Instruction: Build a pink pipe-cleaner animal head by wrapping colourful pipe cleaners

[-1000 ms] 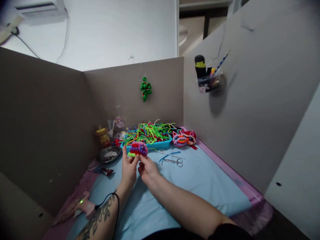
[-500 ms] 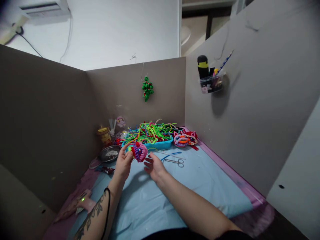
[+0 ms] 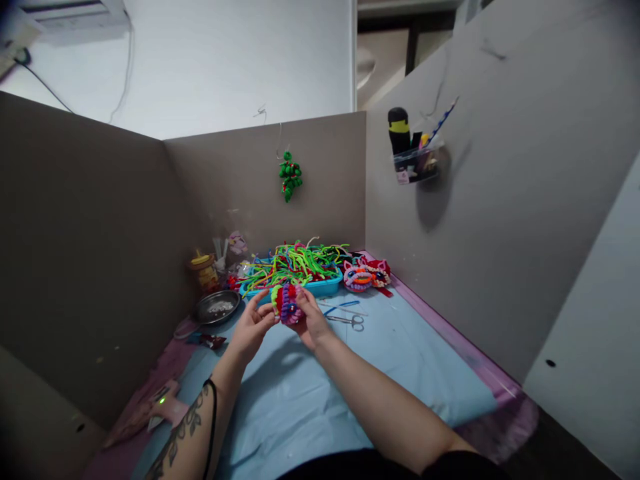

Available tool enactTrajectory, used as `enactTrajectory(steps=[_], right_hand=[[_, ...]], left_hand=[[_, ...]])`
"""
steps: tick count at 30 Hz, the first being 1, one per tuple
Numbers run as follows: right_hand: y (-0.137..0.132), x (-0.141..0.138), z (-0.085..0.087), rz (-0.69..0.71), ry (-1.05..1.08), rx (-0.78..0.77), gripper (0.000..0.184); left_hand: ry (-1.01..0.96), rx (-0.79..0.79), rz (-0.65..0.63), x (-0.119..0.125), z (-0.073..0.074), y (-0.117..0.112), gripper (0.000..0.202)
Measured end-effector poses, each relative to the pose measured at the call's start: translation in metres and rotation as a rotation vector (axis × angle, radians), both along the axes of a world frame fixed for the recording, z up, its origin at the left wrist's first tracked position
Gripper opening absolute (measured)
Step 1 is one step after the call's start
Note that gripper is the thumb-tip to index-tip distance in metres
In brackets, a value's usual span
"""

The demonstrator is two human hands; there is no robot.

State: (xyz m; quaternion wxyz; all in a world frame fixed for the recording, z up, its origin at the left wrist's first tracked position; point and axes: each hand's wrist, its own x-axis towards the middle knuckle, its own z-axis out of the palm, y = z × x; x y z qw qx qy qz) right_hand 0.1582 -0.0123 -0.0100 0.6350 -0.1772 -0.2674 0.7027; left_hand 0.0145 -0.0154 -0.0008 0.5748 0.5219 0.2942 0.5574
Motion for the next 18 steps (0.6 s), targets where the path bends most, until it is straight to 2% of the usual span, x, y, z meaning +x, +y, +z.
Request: enactTrajectory(steps=[4,8,14,16,18], right_hand=[[0.001,-0.003,-0.001,-0.094,0.031,0.02,0.047],[-0.001,-0.007,-0.003,-0.158,0.024,0.025,0.052],[-0.002,-0.01,-0.01,-0.059,-0.076,0.059,0.059],[0.002,-0.004,-0.009,-0.129,-0.155,0.039,0.054],[0.005,0.008,-0.004,-0.306,-0.296,0.075,0.046]], left_hand=[[0.118,-0.022,0.077,0.003,-0.009,0.004,0.031],[0.208,0.023,0.1,0.004,-0.015,0.006,0.031],[0.212,0.108,0.217,0.0,-0.008,0.007,0.035],[0.284,0.155,0.255,-0.006,-0.002,0.007,0.034],[0.437,0.233,0.256,-0.011,0.002,0.006,0.032]])
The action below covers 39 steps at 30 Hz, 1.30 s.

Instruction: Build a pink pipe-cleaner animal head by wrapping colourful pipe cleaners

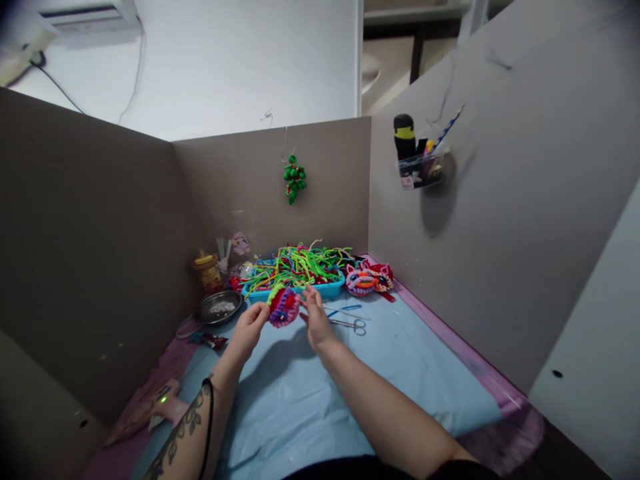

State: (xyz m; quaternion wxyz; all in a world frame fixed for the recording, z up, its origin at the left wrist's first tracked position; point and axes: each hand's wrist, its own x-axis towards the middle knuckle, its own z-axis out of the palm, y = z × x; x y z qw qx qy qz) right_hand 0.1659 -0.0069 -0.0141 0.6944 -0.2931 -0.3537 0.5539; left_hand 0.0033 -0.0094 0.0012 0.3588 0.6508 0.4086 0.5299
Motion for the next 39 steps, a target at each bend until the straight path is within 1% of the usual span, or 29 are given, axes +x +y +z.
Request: enactTrajectory(steps=[1,2,3,5,6,8,11,15,18,20,22,25,28,32,35,39], right_hand=[[0.001,0.007,0.003,-0.094,-0.11,0.075,0.042],[0.002,0.014,0.007,-0.165,-0.243,0.191,0.041],[0.002,0.021,0.011,-0.19,-0.391,0.311,0.039],[0.001,0.03,0.017,-0.127,-0.661,0.512,0.027],[0.001,0.033,0.018,-0.077,-0.765,0.578,0.022],[0.001,0.032,0.017,0.001,-0.903,0.657,0.02],[0.004,0.027,0.01,0.031,-1.027,0.694,0.02],[0.008,0.027,0.004,-0.003,-1.152,0.7,0.015],[0.008,0.028,0.003,0.003,-1.221,0.703,0.014],[0.008,0.029,0.004,0.004,-1.267,0.693,0.014],[0.007,0.028,0.003,-0.002,-1.313,0.681,0.015],[0.006,0.027,0.003,0.01,-1.364,0.682,0.018],[0.006,0.025,0.002,0.04,-1.383,0.714,0.018],[0.006,0.024,0.003,0.059,-1.34,0.76,0.016],[0.005,0.024,0.003,0.045,-1.329,0.774,0.015],[0.006,0.024,0.002,0.014,-1.336,0.788,0.014]], left_hand=[[0.097,0.028,-0.018,-0.002,0.001,-0.001,0.031],[0.186,0.056,-0.039,-0.003,0.002,-0.001,0.03],[0.259,0.082,-0.059,-0.003,0.002,-0.002,0.029],[0.34,0.122,-0.085,-0.001,-0.001,-0.003,0.027],[0.354,0.136,-0.089,0.0,-0.003,-0.003,0.026],[0.364,0.148,-0.094,0.003,-0.006,-0.003,0.023],[0.39,0.148,-0.102,0.003,-0.009,-0.002,0.022],[0.395,0.131,-0.106,0.002,-0.012,0.0,0.024],[0.365,0.082,-0.13,0.002,-0.014,0.001,0.023],[0.344,0.05,-0.162,0.003,-0.015,0.001,0.019],[0.328,0.039,-0.187,0.003,-0.015,0.0,0.016],[0.342,0.043,-0.193,0.003,-0.014,0.0,0.014],[0.362,0.036,-0.186,0.003,-0.015,0.002,0.012],[0.347,0.027,-0.176,0.003,-0.018,0.005,0.014],[0.365,0.029,-0.154,0.004,-0.018,0.004,0.015],[0.436,0.042,-0.14,0.005,-0.019,0.004,0.017]])
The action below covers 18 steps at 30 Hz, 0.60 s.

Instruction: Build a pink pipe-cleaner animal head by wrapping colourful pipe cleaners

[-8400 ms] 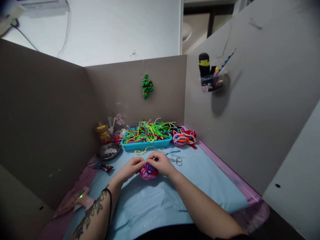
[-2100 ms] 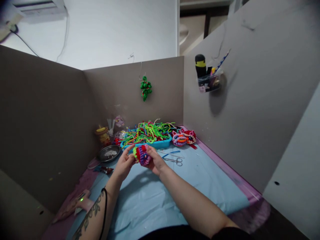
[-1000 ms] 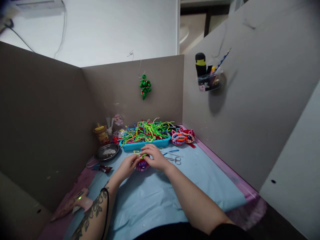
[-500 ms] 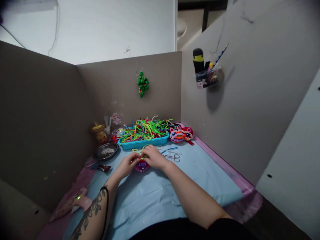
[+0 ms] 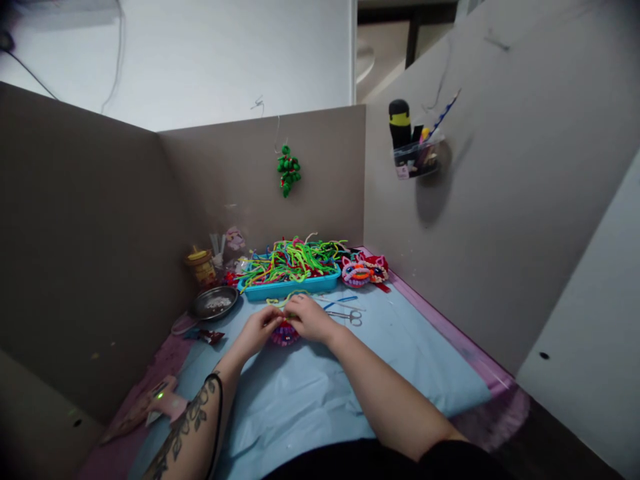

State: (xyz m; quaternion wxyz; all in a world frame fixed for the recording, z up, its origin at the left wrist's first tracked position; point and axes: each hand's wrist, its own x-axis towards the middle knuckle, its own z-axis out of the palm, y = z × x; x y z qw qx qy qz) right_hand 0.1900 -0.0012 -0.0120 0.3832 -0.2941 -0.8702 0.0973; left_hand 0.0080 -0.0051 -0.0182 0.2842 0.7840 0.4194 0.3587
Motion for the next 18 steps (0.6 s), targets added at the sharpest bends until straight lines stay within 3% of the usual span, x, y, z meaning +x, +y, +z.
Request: enactTrajectory(steps=[18], right_hand=[[-0.0024,-0.0009,-0.0026,0.017,0.102,-0.086,0.016]], left_hand=[[0.03,-0.004,-0.014,0.0008,-0.0073,0.0034,0.018]])
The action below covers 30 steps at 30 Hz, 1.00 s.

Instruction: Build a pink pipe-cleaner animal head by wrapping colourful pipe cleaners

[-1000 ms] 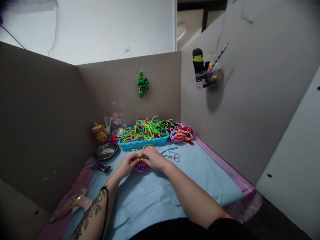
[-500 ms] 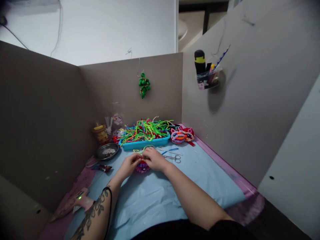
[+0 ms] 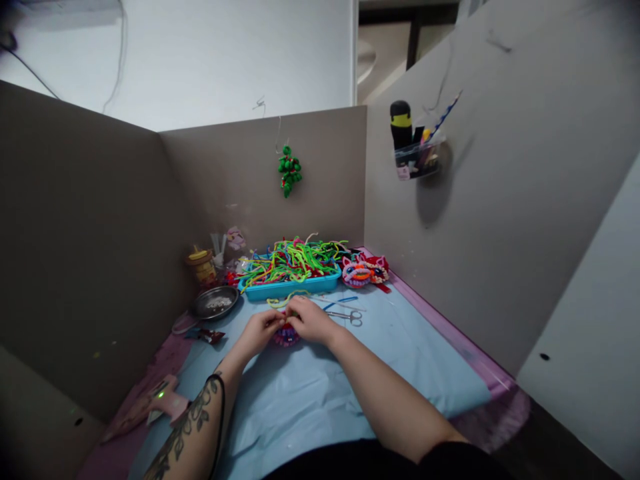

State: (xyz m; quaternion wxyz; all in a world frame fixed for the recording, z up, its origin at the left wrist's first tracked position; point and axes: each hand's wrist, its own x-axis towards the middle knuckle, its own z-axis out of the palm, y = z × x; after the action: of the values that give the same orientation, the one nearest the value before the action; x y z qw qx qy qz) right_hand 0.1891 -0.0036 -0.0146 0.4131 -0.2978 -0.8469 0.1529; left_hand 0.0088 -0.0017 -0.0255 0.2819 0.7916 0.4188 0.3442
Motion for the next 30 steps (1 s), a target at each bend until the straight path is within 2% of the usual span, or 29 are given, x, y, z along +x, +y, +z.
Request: enactTrajectory(steps=[11,16,20,30], right_hand=[[0.001,0.0,-0.002,-0.002,-0.02,-0.082,0.011],[0.002,0.0,-0.005,0.056,-0.046,-0.103,0.024],[0.002,-0.001,-0.005,0.031,-0.058,-0.105,0.019],[0.001,0.001,-0.002,0.048,-0.074,-0.069,0.014]], left_hand=[[-0.074,-0.018,0.011,0.001,0.006,-0.004,0.013],[-0.102,-0.053,0.011,0.0,0.006,-0.003,0.009],[-0.137,-0.077,-0.013,0.0,0.007,-0.003,0.008],[0.019,-0.021,-0.041,-0.004,0.011,-0.006,0.017]])
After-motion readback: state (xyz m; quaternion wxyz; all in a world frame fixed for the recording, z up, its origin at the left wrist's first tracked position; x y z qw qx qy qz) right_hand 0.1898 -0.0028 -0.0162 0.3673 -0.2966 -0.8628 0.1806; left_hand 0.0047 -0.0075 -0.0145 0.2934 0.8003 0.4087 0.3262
